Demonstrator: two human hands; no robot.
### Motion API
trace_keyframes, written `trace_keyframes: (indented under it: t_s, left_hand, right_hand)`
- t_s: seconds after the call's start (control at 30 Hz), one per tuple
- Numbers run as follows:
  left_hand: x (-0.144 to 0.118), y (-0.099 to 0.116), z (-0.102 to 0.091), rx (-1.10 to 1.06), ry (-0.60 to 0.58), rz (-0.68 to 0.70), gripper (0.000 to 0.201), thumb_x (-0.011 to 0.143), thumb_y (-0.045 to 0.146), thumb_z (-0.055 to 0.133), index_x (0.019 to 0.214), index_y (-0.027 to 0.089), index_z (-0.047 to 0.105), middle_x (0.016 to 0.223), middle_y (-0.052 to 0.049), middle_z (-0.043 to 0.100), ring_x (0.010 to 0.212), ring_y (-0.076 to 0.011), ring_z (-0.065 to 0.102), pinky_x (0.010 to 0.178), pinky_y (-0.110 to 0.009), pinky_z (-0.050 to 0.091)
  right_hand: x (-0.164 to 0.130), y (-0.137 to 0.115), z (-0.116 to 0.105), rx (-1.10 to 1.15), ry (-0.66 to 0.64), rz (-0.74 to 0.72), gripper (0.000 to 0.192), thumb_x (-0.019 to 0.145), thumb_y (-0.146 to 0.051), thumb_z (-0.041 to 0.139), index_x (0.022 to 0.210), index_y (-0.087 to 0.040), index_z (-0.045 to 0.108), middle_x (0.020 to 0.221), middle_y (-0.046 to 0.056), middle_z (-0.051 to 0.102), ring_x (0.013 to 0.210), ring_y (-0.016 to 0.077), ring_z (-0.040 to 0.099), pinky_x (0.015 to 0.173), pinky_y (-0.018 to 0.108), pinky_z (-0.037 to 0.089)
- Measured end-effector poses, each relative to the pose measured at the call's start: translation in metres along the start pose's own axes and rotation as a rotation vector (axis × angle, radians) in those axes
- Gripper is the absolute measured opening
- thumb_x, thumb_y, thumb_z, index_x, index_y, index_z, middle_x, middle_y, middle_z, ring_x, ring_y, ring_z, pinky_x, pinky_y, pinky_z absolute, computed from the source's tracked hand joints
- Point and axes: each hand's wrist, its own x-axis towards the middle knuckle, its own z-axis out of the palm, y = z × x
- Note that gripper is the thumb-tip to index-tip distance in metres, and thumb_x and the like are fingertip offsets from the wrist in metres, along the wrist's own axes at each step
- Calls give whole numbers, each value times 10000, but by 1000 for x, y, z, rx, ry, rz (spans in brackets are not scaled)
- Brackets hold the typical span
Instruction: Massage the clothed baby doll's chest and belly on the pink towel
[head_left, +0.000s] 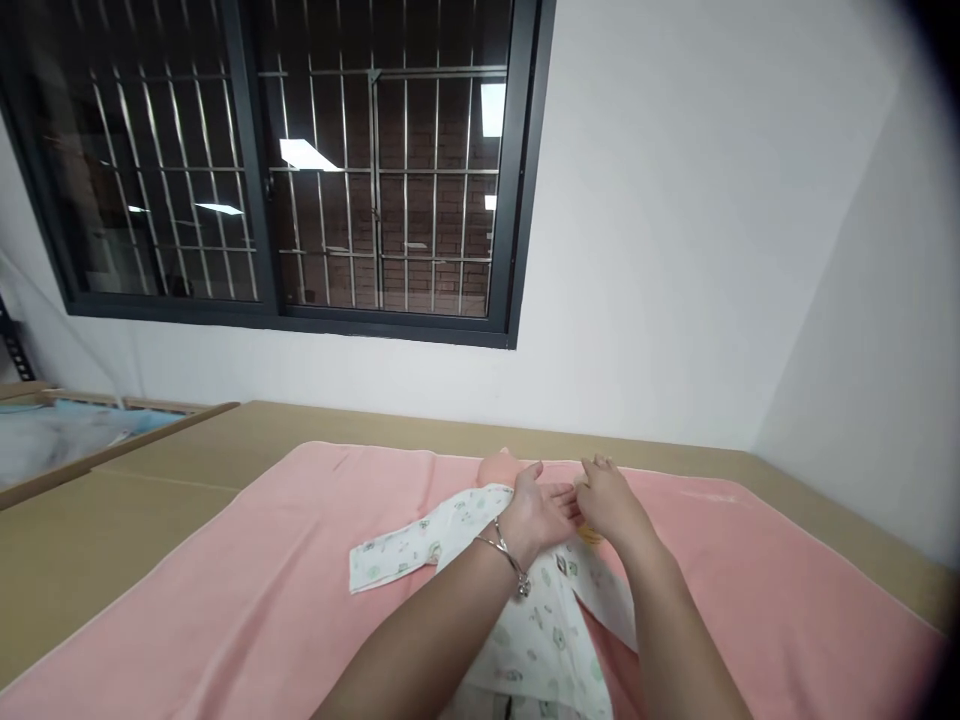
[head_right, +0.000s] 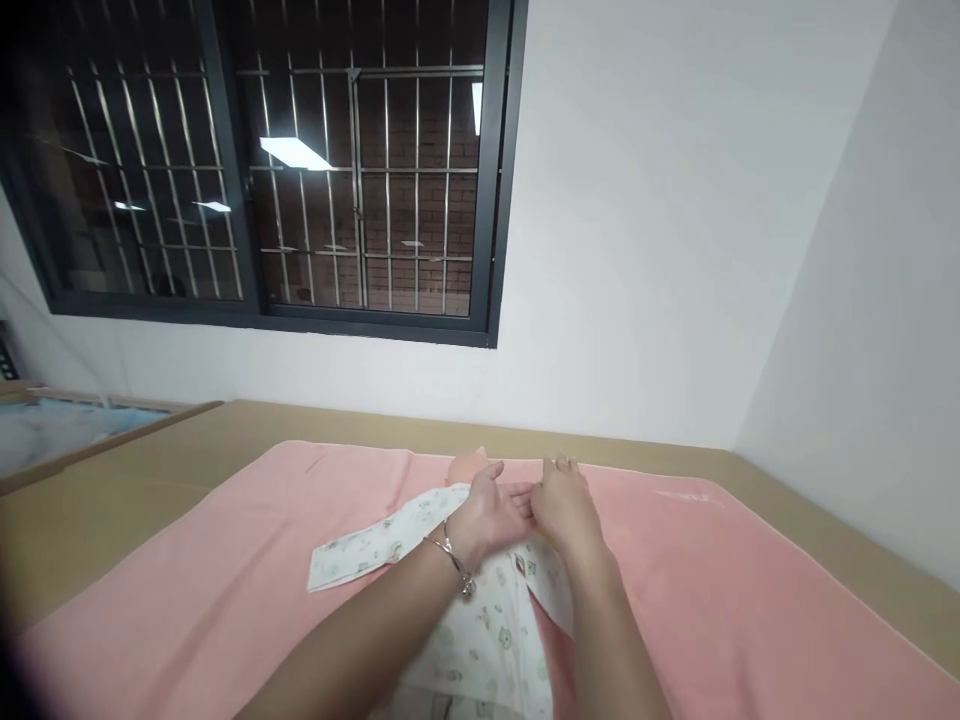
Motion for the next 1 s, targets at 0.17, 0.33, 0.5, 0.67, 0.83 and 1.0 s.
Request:
trace_keyframes:
  t_s: [0.17, 0.33, 0.5, 0.67, 0.83, 1.0]
  left_hand:
    - [-55, 11, -7, 33, -148, 4, 565, 968, 461, 292, 1227, 24, 541, 1097, -204, 661, 1017, -275, 655, 892, -392, 505]
    - [-113, 24, -4, 94, -382, 69, 584, 970, 493, 279, 1290, 82, 544, 1202, -173, 651, 1166, -299, 602, 1058, -465, 408]
    - [-148, 46, -1, 140, -289, 182, 607, 972, 524, 273, 1360, 116, 500, 1351, -157, 577, 1299, -302, 513, 1128, -469, 347]
    - [-154, 45, -4, 224, -236, 320, 577, 981, 537, 285, 1383, 177, 489, 1471, -100, 485, 1430, -206, 354, 1204, -375, 233]
    - [-150, 2, 1, 214, -198, 524, 568, 971, 521, 305, 1485, 286, 357, 1557, -9, 369, 1481, -200, 224, 1230, -398, 197]
    - [-177, -26, 6, 344, -291, 465, 537, 977, 466, 351, 1486, 295, 367, 1578, 33, 314, 1504, -221, 75, 1252, -458, 105]
  right_hand:
    - [-19, -45, -14, 258, -58, -114, 475, 972, -257, 312, 1341, -68, 543, 1421, 195, 484, 1364, 299, 405, 1128, 459, 327]
    - [-38, -94, -12, 401, 95, -206, 551, 1012, -398, 275, 1443, -95, 439, 1516, 160, 369, 1451, 321, 234, 1170, 567, 219]
    - [-85, -146, -23, 493, 299, -426, 604, 1020, -415, 275, 1544, -120, 217, 1595, 141, 182, 1480, 346, 71, 1164, 641, 172]
    - [-136, -175, -50, 560, 190, -591, 816, 986, -514, 361, 1556, -81, -32, 1612, 159, 32, 1471, 396, 26, 1169, 651, 147]
    - [-133, -156, -64, 684, 165, -554, 691, 1021, -485, 262, 1566, -147, 2, 1623, 88, 39, 1483, 340, 12, 1193, 617, 102]
    - [-110, -130, -72, 675, 266, -589, 646, 1012, -572, 122, 1568, -248, 63, 1622, 22, 93, 1484, 321, 38, 1183, 635, -17]
